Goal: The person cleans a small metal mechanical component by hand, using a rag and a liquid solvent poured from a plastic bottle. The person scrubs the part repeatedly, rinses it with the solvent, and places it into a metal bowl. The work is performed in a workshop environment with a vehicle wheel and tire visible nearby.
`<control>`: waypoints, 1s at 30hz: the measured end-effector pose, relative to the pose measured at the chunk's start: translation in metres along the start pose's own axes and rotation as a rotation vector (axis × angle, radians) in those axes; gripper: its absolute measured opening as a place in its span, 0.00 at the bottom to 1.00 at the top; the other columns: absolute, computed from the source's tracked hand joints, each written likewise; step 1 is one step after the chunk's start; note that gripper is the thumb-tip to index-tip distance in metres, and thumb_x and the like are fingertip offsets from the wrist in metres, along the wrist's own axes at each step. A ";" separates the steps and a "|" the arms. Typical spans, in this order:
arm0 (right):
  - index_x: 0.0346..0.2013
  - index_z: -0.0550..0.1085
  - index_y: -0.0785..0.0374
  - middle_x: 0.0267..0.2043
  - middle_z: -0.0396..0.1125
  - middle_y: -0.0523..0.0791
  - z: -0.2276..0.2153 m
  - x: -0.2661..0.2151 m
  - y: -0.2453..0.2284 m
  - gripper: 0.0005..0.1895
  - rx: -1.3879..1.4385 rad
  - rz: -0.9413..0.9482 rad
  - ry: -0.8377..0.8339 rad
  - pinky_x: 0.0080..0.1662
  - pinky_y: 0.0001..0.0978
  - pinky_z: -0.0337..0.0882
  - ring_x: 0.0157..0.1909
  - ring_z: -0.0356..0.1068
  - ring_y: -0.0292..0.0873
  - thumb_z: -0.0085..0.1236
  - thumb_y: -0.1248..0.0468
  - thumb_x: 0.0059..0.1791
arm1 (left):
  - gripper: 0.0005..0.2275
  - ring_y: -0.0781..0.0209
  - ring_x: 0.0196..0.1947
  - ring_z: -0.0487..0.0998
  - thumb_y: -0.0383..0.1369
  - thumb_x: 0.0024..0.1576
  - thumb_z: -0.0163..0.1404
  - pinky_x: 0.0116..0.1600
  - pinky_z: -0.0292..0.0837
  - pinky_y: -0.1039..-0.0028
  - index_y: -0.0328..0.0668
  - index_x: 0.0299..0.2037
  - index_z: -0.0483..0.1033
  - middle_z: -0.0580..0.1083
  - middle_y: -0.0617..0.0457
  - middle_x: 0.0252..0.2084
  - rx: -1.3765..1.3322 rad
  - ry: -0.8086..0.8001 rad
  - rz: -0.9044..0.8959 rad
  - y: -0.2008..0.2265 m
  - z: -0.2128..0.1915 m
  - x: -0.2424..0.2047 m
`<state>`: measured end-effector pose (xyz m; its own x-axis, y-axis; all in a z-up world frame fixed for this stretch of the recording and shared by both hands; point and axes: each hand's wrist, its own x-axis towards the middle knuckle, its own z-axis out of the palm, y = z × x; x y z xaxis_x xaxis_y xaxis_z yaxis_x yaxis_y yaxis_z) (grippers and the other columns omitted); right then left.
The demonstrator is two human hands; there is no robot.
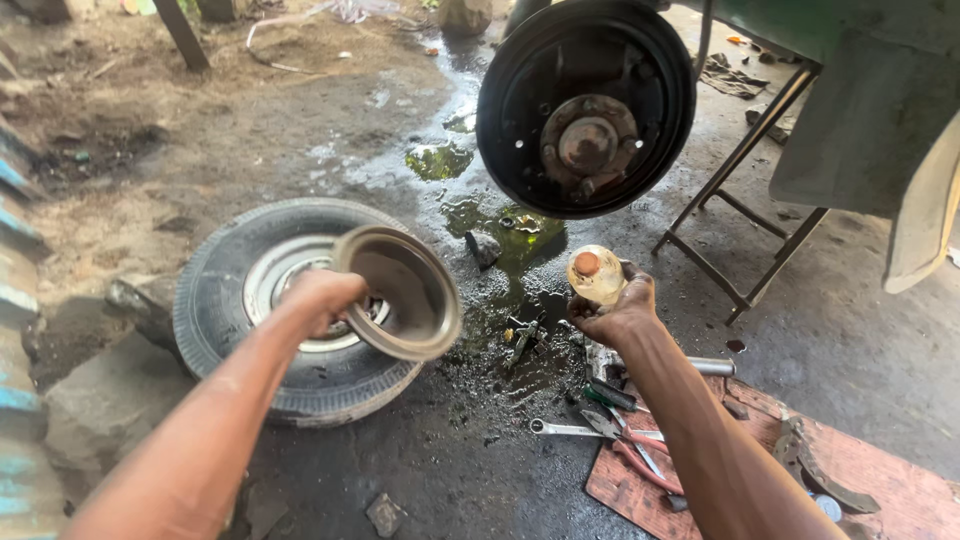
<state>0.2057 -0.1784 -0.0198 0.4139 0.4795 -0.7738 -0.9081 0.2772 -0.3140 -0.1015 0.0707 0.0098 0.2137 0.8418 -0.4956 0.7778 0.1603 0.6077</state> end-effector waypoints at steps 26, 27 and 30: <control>0.62 0.71 0.59 0.49 0.63 0.47 -0.053 0.015 -0.071 0.34 -0.019 -0.149 0.066 0.40 0.33 0.65 0.42 0.60 0.41 0.48 0.44 0.47 | 0.14 0.62 0.19 0.66 0.42 0.59 0.50 0.24 0.59 0.72 0.37 0.35 0.76 0.69 0.52 0.24 0.497 -0.465 0.037 -0.018 0.247 0.099; 0.63 0.71 0.59 0.49 0.63 0.47 -0.050 0.015 -0.064 0.35 -0.013 -0.140 0.058 0.41 0.32 0.65 0.42 0.59 0.41 0.48 0.43 0.47 | 0.13 0.59 0.20 0.71 0.39 0.58 0.51 0.25 0.64 0.70 0.35 0.34 0.79 0.73 0.47 0.25 0.627 -0.347 0.190 -0.012 0.242 0.092; 0.67 0.65 0.63 0.58 0.68 0.53 -0.039 0.012 -0.037 0.36 0.077 -0.092 0.116 0.50 0.30 0.69 0.50 0.64 0.41 0.50 0.44 0.52 | 0.09 0.59 0.26 0.74 0.33 0.55 0.52 0.30 0.71 0.66 0.33 0.38 0.76 0.72 0.47 0.29 0.305 -0.257 0.321 0.009 0.217 0.068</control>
<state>0.2418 -0.2151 -0.0392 0.4811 0.3512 -0.8032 -0.8571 0.3809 -0.3469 0.0479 0.0173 -0.1531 0.5791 0.6639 -0.4731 0.7777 -0.2757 0.5650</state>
